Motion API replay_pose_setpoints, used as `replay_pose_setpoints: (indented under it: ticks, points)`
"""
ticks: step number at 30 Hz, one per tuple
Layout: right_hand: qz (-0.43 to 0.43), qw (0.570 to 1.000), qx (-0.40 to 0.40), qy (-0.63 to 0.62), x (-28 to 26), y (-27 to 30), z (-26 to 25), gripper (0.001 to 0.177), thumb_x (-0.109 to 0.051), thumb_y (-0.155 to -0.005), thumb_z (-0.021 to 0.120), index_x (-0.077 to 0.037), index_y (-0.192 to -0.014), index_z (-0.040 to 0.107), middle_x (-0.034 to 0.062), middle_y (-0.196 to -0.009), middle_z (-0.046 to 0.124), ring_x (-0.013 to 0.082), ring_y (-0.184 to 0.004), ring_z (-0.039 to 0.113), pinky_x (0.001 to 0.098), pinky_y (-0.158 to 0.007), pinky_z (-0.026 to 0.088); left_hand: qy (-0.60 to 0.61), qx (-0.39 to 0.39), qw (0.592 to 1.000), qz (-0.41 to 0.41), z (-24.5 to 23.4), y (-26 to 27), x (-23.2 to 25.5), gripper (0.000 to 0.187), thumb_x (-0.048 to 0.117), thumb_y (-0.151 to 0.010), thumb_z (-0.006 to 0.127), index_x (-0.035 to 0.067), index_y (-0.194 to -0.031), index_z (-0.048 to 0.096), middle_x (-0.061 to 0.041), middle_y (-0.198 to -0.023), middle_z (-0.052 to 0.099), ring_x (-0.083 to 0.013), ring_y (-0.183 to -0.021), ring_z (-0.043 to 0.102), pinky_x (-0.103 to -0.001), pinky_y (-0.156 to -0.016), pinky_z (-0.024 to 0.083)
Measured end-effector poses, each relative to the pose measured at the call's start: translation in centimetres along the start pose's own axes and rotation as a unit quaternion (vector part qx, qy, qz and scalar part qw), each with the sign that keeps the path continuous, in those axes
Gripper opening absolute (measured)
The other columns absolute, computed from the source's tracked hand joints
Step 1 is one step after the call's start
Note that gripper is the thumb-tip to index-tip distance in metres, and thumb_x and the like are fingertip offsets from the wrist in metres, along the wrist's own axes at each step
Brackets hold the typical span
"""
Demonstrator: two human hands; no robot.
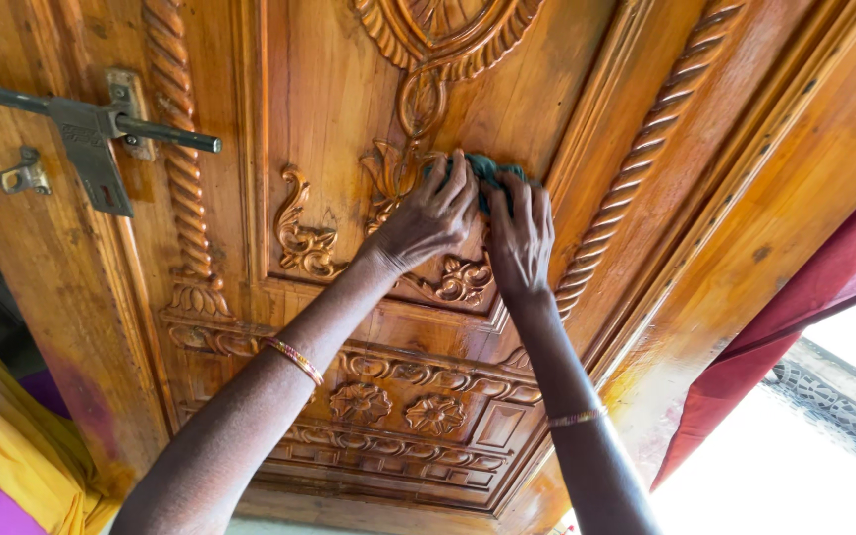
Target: The person wipes the surface of a carved wooden door using a green cloth. They systematically clean the intricate floral and rope-like carvings, moving from the upper sections down to the lower panels.
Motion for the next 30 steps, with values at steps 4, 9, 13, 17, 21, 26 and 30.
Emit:
replay_pose_setpoints:
  ticks: [4, 9, 13, 17, 21, 26, 30]
  points:
    - [-0.060, 0.996, 0.043, 0.060, 4.7, -5.2, 1.6, 0.029, 0.009, -0.088, 0.073, -0.005, -0.113, 0.070, 0.0099, -0.128, 0.064, 0.0294, -0.116, 0.061, 0.0400, -0.092, 0.060, -0.030, 0.020, 0.998, -0.051, 2.5, -4.4, -3.3, 0.020, 0.022, -0.078, 0.084, 0.003, -0.084, 0.080, -0.021, -0.137, 0.064, -0.0420, -0.135, 0.050, -0.054, -0.114, 0.047]
    - [-0.085, 0.984, 0.114, 0.110, 11.1, -11.8, 0.8, 0.022, 0.002, -0.099, 0.076, -0.007, -0.117, 0.067, 0.0079, -0.124, 0.064, 0.0252, -0.109, 0.061, 0.0369, -0.087, 0.060, -0.086, 0.064, 0.991, -0.085, 6.3, -13.8, -4.9, 0.012, 0.002, -0.083, 0.085, -0.007, -0.083, 0.077, -0.024, -0.131, 0.061, -0.0428, -0.135, 0.051, -0.052, -0.116, 0.047]
    - [-0.098, 0.983, 0.139, 0.072, 14.2, -14.3, -1.6, 0.028, 0.011, -0.097, 0.068, -0.004, -0.120, 0.067, 0.0121, -0.119, 0.063, 0.0273, -0.104, 0.064, 0.0358, -0.083, 0.061, -0.025, 0.144, 0.978, -0.149, 7.6, -19.1, -5.3, 0.011, -0.007, -0.080, 0.079, -0.002, -0.088, 0.074, -0.014, -0.139, 0.058, -0.0324, -0.135, 0.052, -0.044, -0.121, 0.046]
    - [-0.089, 0.982, 0.149, 0.077, 15.2, -12.0, -4.1, 0.028, 0.009, -0.094, 0.071, -0.001, -0.119, 0.062, 0.0115, -0.125, 0.060, 0.0305, -0.112, 0.063, 0.0393, -0.093, 0.061, 0.112, 0.177, 0.966, -0.155, 7.9, -21.3, -3.6, 0.008, -0.005, -0.097, 0.076, -0.009, -0.104, 0.072, -0.014, -0.144, 0.056, -0.0304, -0.140, 0.050, -0.042, -0.125, 0.045]
    - [-0.009, 0.991, 0.103, 0.084, 15.3, -8.1, -4.0, 0.022, 0.014, -0.097, 0.067, -0.001, -0.112, 0.061, 0.0094, -0.125, 0.062, 0.0274, -0.111, 0.064, 0.0406, -0.090, 0.059, 0.068, 0.167, 0.978, -0.108, 7.6, -19.5, -0.2, 0.028, -0.003, -0.091, 0.079, -0.004, -0.118, 0.073, -0.019, -0.145, 0.055, -0.0352, -0.140, 0.048, -0.044, -0.123, 0.043]
    - [0.017, 0.990, 0.109, 0.088, 13.0, -3.8, -3.3, 0.010, 0.004, -0.103, 0.069, -0.002, -0.109, 0.063, 0.0094, -0.125, 0.062, 0.0268, -0.108, 0.062, 0.0397, -0.090, 0.058, 0.124, 0.144, 0.979, -0.078, 6.8, -14.6, 2.3, 0.044, 0.002, -0.093, 0.080, -0.002, -0.136, 0.068, -0.023, -0.154, 0.050, -0.0367, -0.147, 0.042, -0.042, -0.126, 0.041]
    - [0.057, 0.991, 0.103, 0.067, 11.3, -1.1, -3.1, 0.010, 0.005, -0.101, 0.065, -0.002, -0.107, 0.064, 0.0099, -0.126, 0.064, 0.0272, -0.107, 0.062, 0.0397, -0.088, 0.058, 0.096, 0.114, 0.987, -0.059, 5.8, -11.8, 4.3, 0.047, 0.002, -0.092, 0.080, -0.001, -0.137, 0.067, -0.022, -0.156, 0.050, -0.0353, -0.149, 0.040, -0.041, -0.127, 0.041]
Point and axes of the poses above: each hand's wrist, its own y-axis away from the middle knuckle, its own z-axis out of the palm, x = y × z, the point moved 4 cm from there along -y, towards the middle knuckle
